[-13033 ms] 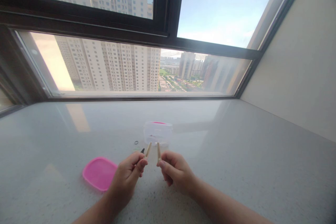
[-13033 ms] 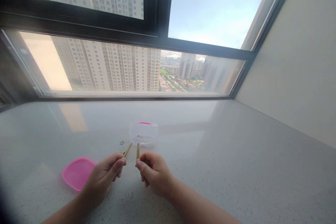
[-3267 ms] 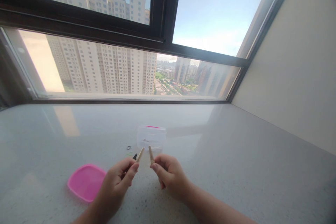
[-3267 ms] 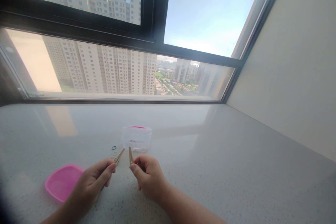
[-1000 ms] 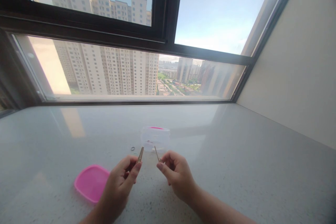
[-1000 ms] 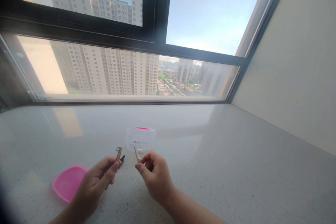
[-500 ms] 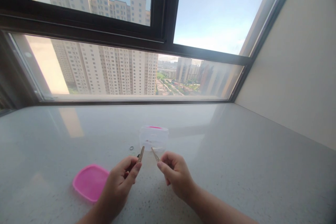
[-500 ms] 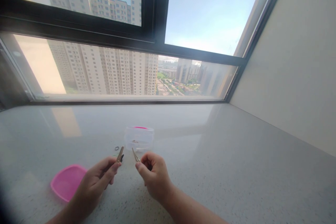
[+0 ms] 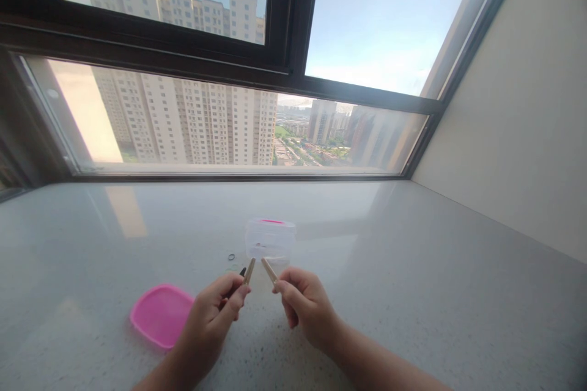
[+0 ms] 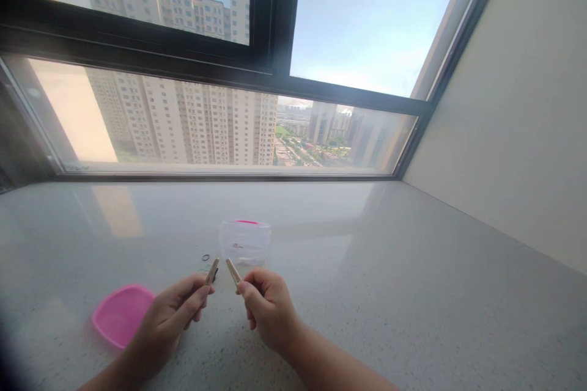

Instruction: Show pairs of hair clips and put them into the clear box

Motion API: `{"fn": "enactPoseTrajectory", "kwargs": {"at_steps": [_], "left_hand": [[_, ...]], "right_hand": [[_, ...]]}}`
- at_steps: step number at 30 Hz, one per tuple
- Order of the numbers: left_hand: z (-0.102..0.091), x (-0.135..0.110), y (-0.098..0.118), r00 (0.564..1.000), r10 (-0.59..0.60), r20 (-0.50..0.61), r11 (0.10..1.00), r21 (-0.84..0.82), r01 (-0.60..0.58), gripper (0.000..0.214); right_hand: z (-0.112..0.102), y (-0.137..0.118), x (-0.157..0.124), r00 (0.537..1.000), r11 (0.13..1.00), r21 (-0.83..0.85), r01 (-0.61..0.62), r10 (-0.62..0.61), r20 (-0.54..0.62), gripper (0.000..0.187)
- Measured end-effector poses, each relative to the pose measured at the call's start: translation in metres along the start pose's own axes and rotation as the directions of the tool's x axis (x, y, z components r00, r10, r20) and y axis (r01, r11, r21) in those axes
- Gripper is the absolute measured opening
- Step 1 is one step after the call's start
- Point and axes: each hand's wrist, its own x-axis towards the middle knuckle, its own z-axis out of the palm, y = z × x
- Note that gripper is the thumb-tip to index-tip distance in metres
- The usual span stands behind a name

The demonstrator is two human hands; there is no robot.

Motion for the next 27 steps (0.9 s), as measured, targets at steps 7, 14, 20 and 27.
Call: {"fn": "enactPoseTrajectory", "kwargs": {"at_steps": [7, 14, 20, 27], "left_hand": [[-0.0004, 0.0001, 0.0004, 1.000, 0.005, -0.005, 0.999, -0.035, -0.005, 0.028], [0.0006, 0.0012, 0.0014, 0.998, 0.055, 0.029, 0.998, -0.003, -0.055, 0.029], [0.0002, -0.0001, 0.0044, 0.990, 0.114, 0.079, 0.987, 0.103, -0.122, 0.029], [0.0021, -0.0019, 0.0067, 0.977, 0.152, 0.152, 0.963, 0.198, -0.181, 0.031]], "right_hand": [[0.0007, 0.0006, -0.0010, 0.998, 1.000, 0.016, -0.012, 0.011, 0.067, 0.029], [0.0011, 0.0064, -0.0018, 0.985, 0.997, -0.044, -0.060, 0.067, 0.161, 0.036], [0.0007, 0.0065, -0.0026, 0.977, 0.988, -0.149, -0.036, 0.066, 0.202, 0.035], [0.0012, 0.0065, -0.0065, 0.976, 0.950, -0.307, 0.046, 0.023, 0.218, 0.010]]}}
